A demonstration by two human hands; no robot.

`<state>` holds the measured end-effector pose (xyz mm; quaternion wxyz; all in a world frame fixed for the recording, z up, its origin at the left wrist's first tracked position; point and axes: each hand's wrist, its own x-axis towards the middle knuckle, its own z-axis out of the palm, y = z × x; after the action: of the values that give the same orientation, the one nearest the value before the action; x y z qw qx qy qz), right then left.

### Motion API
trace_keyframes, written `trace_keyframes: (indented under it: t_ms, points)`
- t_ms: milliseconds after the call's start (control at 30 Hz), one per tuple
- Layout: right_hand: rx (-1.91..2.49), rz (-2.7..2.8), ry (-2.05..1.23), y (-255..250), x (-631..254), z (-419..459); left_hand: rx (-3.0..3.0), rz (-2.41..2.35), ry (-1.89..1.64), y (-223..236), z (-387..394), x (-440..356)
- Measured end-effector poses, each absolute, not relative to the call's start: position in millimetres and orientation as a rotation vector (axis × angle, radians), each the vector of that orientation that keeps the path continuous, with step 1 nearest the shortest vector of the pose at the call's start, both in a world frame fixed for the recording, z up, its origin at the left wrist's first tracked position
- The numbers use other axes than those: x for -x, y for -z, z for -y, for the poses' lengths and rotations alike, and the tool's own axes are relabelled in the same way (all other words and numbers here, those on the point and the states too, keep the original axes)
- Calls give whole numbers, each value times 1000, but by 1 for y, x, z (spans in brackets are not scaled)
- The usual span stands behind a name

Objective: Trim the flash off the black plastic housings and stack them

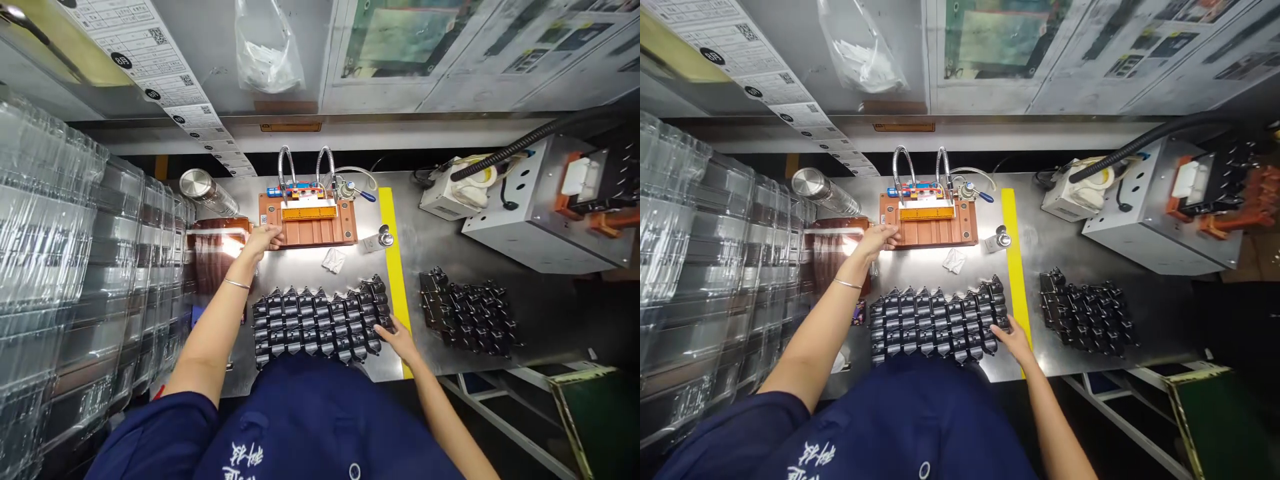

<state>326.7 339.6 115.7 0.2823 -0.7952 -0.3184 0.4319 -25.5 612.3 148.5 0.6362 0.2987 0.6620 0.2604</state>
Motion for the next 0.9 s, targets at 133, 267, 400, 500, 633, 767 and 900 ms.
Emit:
trace_keyframes:
  t_ms: [133,267,400,500,633,767,900]
  points:
    - [2127,869,-1002,-114,-328,-332,-766,-1567,-664,-155,-579,18]
    - [2046,1249,-670,-138,-312,-392,-1069,-1668,-901,-163,-542,10]
    - [1641,1898,-480,-146,-258,-479,-2010,-1494,-1096,-163,-523,-7]
    - [1516,2164,-413,-133,-224,-527,-2352,-1452,-846,-152,-529,-16]
    - [1477,2340,-334,-117,-215,-550,-2458,-1501,-509,-129,-557,-17]
    - [1512,2332,-333,-122,-245,-570,-2502,-1509,-427,-114,-590,-19]
    - [1991,2172,-150,-139,-281,-615,-2495,-1551,-410,-105,-609,-25]
